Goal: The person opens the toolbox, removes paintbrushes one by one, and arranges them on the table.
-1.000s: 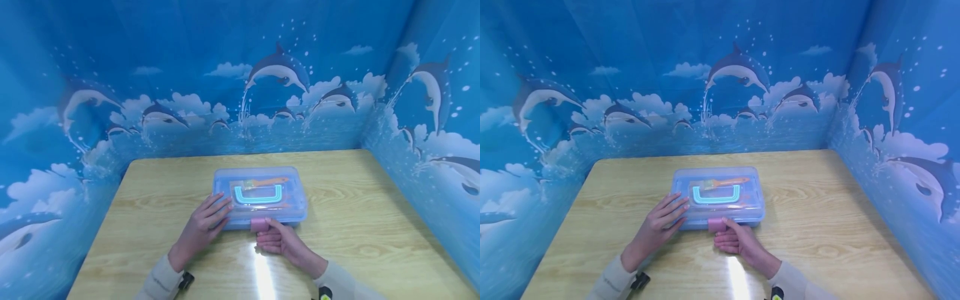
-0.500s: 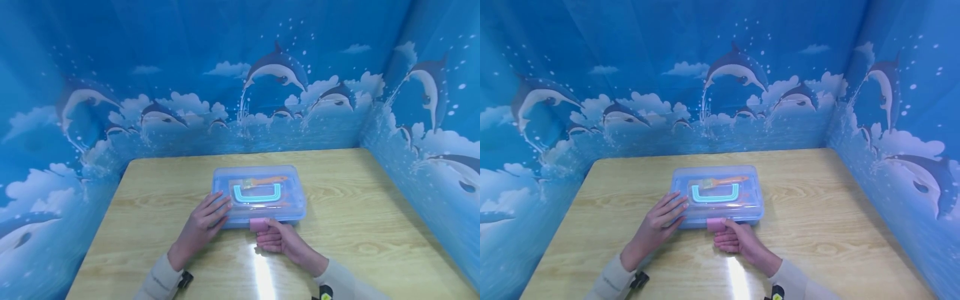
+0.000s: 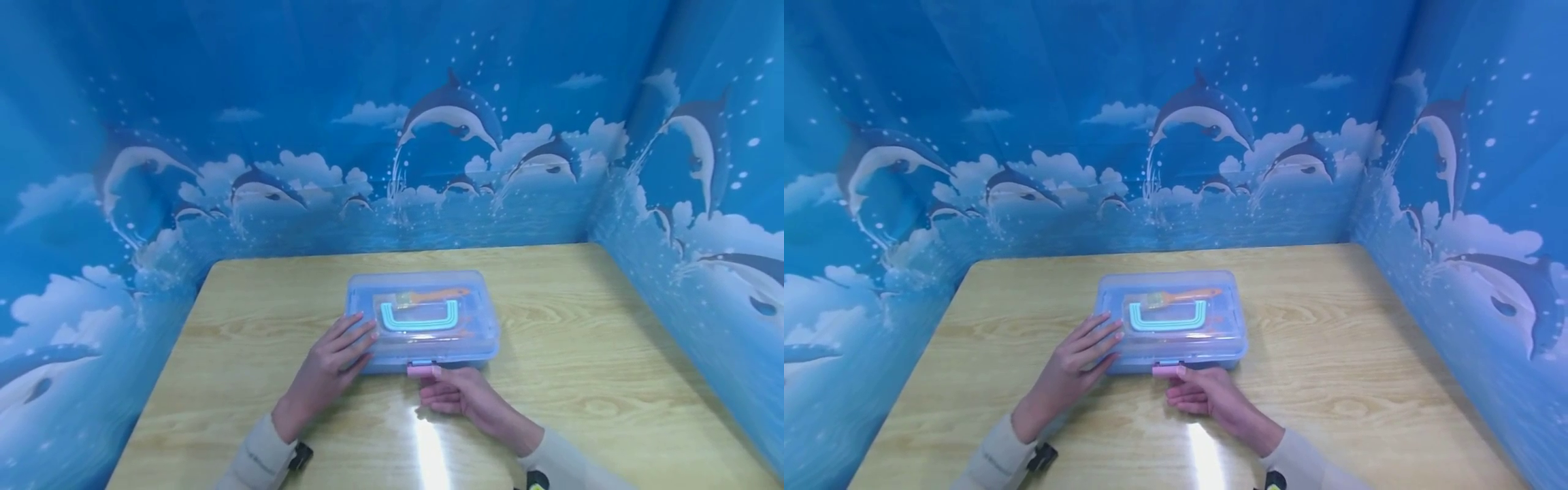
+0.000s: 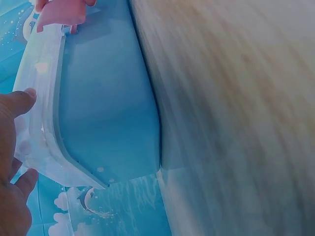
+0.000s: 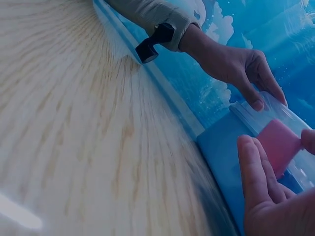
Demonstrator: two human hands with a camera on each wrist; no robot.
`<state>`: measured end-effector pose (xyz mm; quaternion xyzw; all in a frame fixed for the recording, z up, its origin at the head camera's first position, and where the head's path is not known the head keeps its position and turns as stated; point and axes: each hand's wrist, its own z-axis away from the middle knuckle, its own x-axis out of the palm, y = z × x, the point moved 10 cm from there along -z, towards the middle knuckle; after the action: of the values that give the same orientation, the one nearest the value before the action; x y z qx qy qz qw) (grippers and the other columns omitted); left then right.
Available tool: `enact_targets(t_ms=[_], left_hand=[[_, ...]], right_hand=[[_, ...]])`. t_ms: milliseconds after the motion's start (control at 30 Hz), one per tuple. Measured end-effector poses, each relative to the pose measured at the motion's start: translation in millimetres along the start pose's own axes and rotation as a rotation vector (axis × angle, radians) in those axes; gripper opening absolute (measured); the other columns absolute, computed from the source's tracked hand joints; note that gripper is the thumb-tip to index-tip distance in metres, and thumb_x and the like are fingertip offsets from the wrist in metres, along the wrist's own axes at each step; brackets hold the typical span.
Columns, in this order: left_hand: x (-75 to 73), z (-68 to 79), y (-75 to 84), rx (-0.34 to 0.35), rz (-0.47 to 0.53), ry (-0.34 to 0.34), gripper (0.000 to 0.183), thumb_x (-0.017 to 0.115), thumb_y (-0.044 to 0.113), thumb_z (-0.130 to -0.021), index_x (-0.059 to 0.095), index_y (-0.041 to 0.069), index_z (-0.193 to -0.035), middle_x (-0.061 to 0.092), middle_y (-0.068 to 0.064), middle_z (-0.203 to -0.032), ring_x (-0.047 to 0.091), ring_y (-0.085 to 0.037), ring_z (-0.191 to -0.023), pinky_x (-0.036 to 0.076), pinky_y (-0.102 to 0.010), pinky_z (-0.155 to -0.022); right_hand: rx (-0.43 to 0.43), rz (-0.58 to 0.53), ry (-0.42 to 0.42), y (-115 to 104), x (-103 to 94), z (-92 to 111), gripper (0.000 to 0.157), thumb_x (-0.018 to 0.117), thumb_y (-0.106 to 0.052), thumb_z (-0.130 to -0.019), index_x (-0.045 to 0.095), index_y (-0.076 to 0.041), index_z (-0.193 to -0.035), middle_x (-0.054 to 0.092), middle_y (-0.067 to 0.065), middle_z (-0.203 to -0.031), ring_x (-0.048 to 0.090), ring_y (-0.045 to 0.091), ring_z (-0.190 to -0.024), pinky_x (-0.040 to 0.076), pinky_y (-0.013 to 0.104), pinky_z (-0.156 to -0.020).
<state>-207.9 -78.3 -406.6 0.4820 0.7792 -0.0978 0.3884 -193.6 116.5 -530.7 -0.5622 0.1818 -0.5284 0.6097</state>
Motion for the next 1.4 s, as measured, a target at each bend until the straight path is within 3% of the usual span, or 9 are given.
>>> enact_targets(t_ms=[200, 433, 567, 833, 1100, 1400], left_hand=[[-1.6, -2.2, -0.1, -0.003, -0.007, -0.015, 0.048, 0.084, 0.006, -0.078, 0.072, 0.008, -0.125, 0.066, -0.009, -0.138, 0.058, -0.034, -0.132, 0.044, -0.053, -0.114], [-1.2, -4.0, 4.0, -0.018, -0.048, -0.05, 0.048, 0.086, 0.008, -0.078, 0.072, 0.008, -0.124, 0.066, -0.009, -0.137, 0.058, -0.033, -0.133, 0.044, -0.053, -0.113], [-1.6, -7.7, 6.2, -0.006, -0.078, -0.068, 0.049, 0.087, 0.009, -0.077, 0.072, 0.009, -0.123, 0.066, -0.008, -0.136, 0.058, -0.033, -0.132, 0.044, -0.051, -0.114], [-3.8, -6.8, 9.1, 0.05, -0.107, -0.084, 0.048, 0.086, 0.01, -0.08, 0.072, 0.008, -0.125, 0.067, -0.009, -0.136, 0.059, -0.032, -0.131, 0.047, -0.051, -0.112], [-4.2, -7.1, 11.7, 0.115, -0.141, -0.068, 0.05, 0.085, 0.013, -0.078, 0.071, 0.007, -0.126, 0.067, -0.01, -0.135, 0.061, -0.035, -0.128, 0.05, -0.051, -0.108], [-5.6, -6.9, 11.9, 0.1, -0.141, -0.078, 0.053, 0.087, 0.011, -0.076, 0.071, 0.008, -0.126, 0.067, -0.009, -0.136, 0.061, -0.033, -0.129, 0.05, -0.049, -0.109]], right_hand=[[-0.022, 0.091, -0.036, -3.8, -1.6, 2.8, 0.047, 0.062, -0.021, -0.101, 0.056, 0.012, -0.134, 0.074, 0.02, -0.112, 0.075, 0.021, -0.101, 0.059, 0.035, -0.095], [-0.02, 0.193, -0.007, -1.9, -9.9, 6.1, 0.05, 0.068, -0.013, -0.096, 0.053, 0.016, -0.134, 0.069, 0.029, -0.12, 0.075, 0.025, -0.104, 0.06, 0.035, -0.094], [-0.048, 0.272, 0.024, -6.8, -12.7, 8.3, 0.051, 0.071, -0.012, -0.094, 0.054, 0.015, -0.134, 0.071, 0.028, -0.116, 0.075, 0.029, -0.103, 0.061, 0.035, -0.091], [-0.188, 0.665, 0.038, -24.3, -5.2, 13.3, 0.042, 0.075, -0.018, -0.092, 0.066, 0.001, -0.129, 0.078, 0.012, -0.098, 0.076, 0.023, -0.087, 0.063, 0.028, -0.077], [-0.219, 0.8, 0.031, -31.7, -1.0, 10.7, 0.046, 0.075, -0.007, -0.089, 0.062, 0.008, -0.131, 0.078, 0.011, -0.096, 0.075, 0.022, -0.085, 0.063, 0.023, -0.076], [-0.265, 0.983, 0.038, -47.2, 4.2, 17.7, 0.044, 0.072, -0.005, -0.091, 0.061, 0.007, -0.132, 0.077, 0.009, -0.101, 0.073, 0.014, -0.091, 0.059, 0.017, -0.081]])
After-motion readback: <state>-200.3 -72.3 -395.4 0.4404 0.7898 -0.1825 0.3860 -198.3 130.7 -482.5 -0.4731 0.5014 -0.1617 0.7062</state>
